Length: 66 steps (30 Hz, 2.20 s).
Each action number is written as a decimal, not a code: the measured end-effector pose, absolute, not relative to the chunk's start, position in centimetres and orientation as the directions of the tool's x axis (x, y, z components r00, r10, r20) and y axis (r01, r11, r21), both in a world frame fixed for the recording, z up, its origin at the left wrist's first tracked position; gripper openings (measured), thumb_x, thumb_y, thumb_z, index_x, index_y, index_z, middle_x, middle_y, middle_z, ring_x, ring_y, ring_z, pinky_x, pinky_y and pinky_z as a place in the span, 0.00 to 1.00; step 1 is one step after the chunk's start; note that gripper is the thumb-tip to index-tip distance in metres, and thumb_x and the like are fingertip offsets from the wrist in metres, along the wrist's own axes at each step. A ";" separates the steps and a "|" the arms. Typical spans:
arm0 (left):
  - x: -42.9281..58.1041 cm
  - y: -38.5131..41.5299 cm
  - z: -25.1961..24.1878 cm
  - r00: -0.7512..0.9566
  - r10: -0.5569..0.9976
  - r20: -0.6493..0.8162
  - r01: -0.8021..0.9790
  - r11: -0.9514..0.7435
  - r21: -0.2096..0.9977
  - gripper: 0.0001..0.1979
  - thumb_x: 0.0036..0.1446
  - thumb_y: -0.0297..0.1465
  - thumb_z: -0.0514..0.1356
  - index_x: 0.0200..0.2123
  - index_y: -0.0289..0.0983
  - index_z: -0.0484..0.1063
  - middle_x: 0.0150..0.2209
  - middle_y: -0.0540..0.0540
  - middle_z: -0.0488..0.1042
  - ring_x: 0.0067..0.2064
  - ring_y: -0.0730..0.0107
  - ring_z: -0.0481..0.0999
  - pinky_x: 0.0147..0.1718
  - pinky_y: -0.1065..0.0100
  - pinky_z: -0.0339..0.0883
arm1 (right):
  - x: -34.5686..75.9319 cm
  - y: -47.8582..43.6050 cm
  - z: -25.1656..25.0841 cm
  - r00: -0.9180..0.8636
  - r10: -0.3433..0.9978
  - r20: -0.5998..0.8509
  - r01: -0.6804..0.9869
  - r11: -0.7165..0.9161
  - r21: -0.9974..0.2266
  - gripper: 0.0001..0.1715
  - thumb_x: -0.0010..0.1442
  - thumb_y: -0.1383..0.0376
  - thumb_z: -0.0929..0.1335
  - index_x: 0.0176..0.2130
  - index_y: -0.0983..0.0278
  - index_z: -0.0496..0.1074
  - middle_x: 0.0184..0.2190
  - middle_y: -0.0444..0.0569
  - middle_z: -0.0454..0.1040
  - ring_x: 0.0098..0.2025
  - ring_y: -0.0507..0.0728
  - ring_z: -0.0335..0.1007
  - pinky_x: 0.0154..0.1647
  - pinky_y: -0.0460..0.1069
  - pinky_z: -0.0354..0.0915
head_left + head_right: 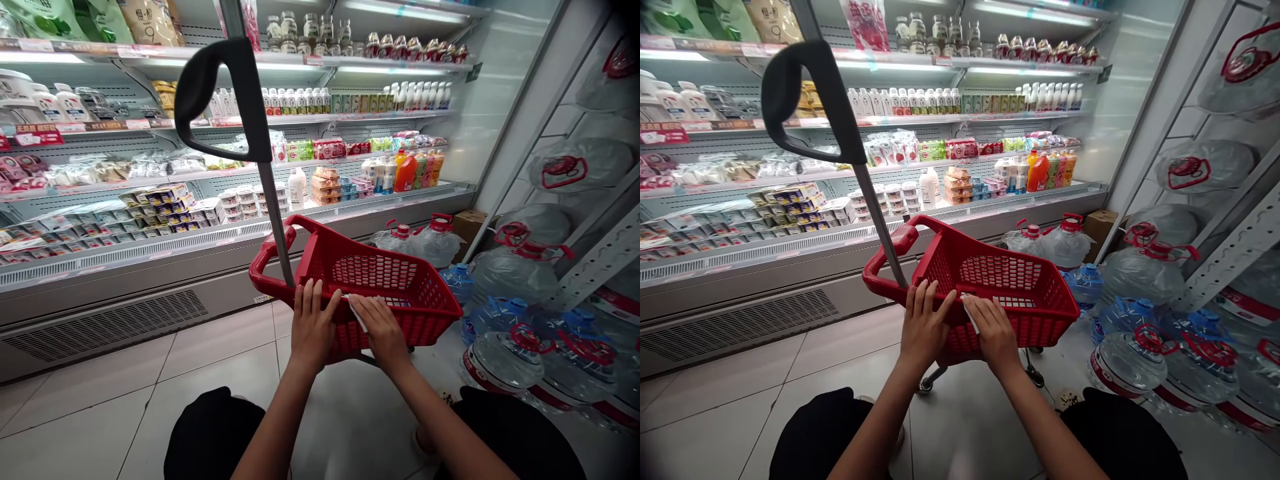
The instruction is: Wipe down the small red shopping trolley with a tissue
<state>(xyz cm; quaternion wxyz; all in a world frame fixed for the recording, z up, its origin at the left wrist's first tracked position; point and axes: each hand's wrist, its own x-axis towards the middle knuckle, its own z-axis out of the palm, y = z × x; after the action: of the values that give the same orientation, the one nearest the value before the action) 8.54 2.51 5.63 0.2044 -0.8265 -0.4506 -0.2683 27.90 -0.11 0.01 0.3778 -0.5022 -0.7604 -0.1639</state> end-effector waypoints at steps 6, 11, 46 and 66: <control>7.2 3.5 6.0 0.447 0.647 0.618 0.858 -0.505 -0.093 0.44 0.51 0.19 0.61 0.72 0.45 0.60 0.78 0.43 0.43 0.78 0.47 0.42 0.75 0.43 0.40 | 38.4 -3.2 -3.3 -0.127 0.691 0.711 0.968 0.241 -0.062 0.46 0.63 0.78 0.57 0.75 0.54 0.52 0.67 0.46 0.70 0.68 0.58 0.65 0.75 0.63 0.51; 10.2 3.0 3.9 0.478 0.662 0.578 0.850 -0.513 -0.116 0.45 0.54 0.20 0.56 0.75 0.28 0.47 0.77 0.37 0.43 0.78 0.55 0.41 0.76 0.52 0.43 | 39.7 -3.3 -3.9 -0.039 0.697 0.716 0.990 0.126 -0.070 0.47 0.62 0.78 0.57 0.76 0.56 0.51 0.67 0.48 0.70 0.68 0.60 0.64 0.74 0.63 0.54; 14.8 4.1 1.0 0.504 0.679 0.533 0.815 -0.578 -0.034 0.47 0.54 0.23 0.64 0.75 0.49 0.53 0.79 0.48 0.38 0.77 0.38 0.32 0.73 0.37 0.44 | 31.5 -0.1 -3.0 -0.089 0.685 0.723 0.965 0.239 -0.108 0.49 0.63 0.78 0.57 0.77 0.58 0.43 0.69 0.53 0.67 0.70 0.62 0.60 0.73 0.64 0.56; 13.2 3.7 -0.3 0.463 0.731 0.502 0.817 -0.571 0.078 0.43 0.55 0.28 0.63 0.73 0.47 0.57 0.78 0.47 0.45 0.78 0.43 0.40 0.73 0.39 0.44 | 29.5 -3.2 -3.2 -0.179 0.693 0.699 0.960 0.279 -0.031 0.49 0.64 0.78 0.57 0.78 0.61 0.40 0.69 0.52 0.66 0.69 0.59 0.64 0.75 0.62 0.53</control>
<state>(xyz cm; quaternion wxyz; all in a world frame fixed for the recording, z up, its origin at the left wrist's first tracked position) 13.19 3.66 -0.28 0.0869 -0.8507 -0.4549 -0.2486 29.52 -3.20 -3.19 0.3106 -0.5605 -0.7370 -0.2151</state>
